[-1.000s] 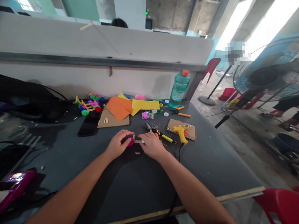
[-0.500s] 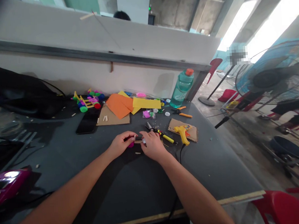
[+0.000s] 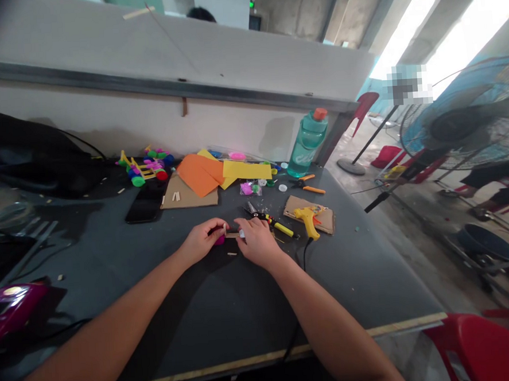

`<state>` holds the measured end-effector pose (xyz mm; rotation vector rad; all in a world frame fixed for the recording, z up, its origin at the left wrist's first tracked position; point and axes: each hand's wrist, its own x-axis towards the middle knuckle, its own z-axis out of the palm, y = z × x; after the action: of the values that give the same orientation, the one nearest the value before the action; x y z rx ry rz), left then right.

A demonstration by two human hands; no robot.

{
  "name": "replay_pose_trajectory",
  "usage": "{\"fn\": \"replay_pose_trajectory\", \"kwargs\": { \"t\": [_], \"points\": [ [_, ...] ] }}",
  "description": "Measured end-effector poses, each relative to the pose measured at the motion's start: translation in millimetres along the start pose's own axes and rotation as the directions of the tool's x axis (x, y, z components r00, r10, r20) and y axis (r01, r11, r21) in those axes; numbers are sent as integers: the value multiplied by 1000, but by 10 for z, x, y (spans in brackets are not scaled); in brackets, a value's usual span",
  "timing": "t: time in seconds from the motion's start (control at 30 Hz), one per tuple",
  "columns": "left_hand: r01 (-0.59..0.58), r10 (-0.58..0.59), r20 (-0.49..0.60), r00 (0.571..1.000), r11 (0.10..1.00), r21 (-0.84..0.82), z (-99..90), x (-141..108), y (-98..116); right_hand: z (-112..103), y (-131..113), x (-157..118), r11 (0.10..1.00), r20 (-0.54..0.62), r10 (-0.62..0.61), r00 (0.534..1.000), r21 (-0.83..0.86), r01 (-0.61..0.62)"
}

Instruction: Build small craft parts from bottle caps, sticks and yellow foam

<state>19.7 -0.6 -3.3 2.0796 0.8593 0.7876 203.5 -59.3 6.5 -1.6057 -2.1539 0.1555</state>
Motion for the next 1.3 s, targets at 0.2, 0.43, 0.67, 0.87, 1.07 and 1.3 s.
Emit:
{"fn": "replay_pose_trajectory", "kwargs": {
  "t": [0.2,0.43,0.67,0.87,1.07,1.3],
  "points": [
    [-24,25,-12,1000,998,58,17,-17,-5,-5,6,-9,1000,4,1,1000,-17,-1],
    [-52,56,-50,997,996,66,20,-22,-16,-2,-4,-19,1000,-8,3,1000,-20,-3],
    [-37,43,-108,993,998,60,4,-25,-36,-29,13,-88,1000,-82,-1,997,20,3],
    [-9,17,-164,986,999,51,-13,-38,-54,-83,10,-102,998,-130,5,992,55,2],
    [-43,48,-143,989,998,36,-33,-59,5,-37,40,-104,998,-142,-4,990,69,14],
    [-85,89,-95,992,995,42,-43,-69,41,18,137,-97,999,-208,-24,978,31,31]
  ]
}}
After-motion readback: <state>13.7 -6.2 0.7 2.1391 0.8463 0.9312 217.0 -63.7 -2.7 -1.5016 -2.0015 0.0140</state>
